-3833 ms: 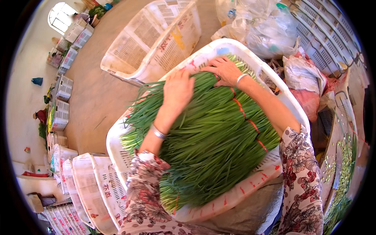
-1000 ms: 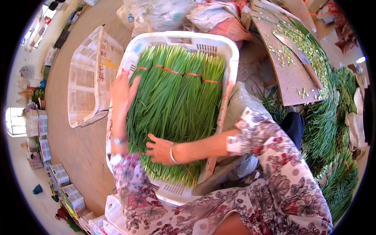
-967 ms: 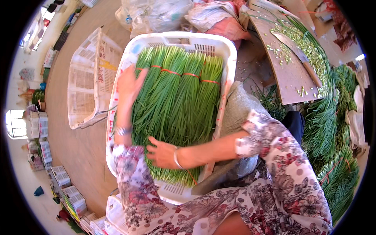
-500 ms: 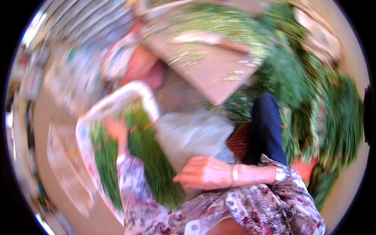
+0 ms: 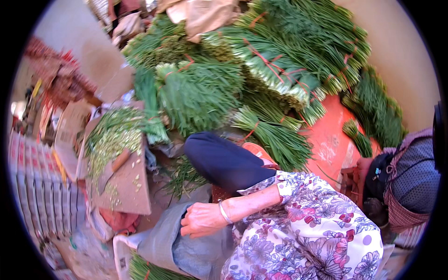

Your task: The person bundles chives by hand, secures them with rubber bands, and uses a knife to cut the ends before stacking the bundles into plastic crates.

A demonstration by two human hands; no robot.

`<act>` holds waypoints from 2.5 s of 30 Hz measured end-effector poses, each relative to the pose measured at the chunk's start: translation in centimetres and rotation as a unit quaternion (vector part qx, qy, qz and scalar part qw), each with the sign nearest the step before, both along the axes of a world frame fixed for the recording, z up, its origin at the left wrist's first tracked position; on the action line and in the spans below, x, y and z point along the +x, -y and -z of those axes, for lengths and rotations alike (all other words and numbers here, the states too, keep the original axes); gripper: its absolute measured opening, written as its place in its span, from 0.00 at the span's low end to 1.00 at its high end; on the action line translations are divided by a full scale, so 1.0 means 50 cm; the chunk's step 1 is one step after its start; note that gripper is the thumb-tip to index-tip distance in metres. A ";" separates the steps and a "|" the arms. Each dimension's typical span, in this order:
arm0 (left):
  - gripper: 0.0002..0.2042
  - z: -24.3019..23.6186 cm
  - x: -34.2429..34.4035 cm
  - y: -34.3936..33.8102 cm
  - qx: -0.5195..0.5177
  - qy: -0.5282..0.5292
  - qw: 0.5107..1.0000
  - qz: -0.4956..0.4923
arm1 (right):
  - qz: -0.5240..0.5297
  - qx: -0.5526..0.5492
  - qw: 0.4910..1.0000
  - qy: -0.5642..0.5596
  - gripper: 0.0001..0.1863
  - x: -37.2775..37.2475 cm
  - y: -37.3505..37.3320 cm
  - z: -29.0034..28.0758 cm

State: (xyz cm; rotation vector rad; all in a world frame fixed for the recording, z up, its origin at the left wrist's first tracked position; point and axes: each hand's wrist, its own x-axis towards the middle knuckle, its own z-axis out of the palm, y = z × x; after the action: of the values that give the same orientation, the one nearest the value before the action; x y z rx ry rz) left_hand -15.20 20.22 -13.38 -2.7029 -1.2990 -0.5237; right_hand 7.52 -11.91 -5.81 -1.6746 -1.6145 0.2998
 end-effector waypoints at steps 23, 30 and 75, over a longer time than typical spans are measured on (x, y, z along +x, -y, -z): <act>0.22 -0.146 0.363 0.165 0.017 0.194 0.959 0.205 | 0.689 -0.002 0.622 -0.372 0.16 0.192 0.768 0.374; 0.17 -0.226 0.411 0.194 -0.077 0.235 0.929 0.275 | 0.677 -0.265 0.677 -0.119 0.41 0.216 0.709 0.470; 0.09 0.045 0.238 0.576 -0.461 0.273 0.816 0.216 | 0.585 -0.194 0.787 -0.029 0.46 0.379 0.797 0.552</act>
State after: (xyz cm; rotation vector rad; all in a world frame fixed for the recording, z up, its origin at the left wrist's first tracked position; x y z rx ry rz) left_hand -3.28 -8.57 -15.63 -3.9376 -1.2399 -0.9777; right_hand 26.47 -51.75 -33.41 -2.5964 -0.2171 0.0212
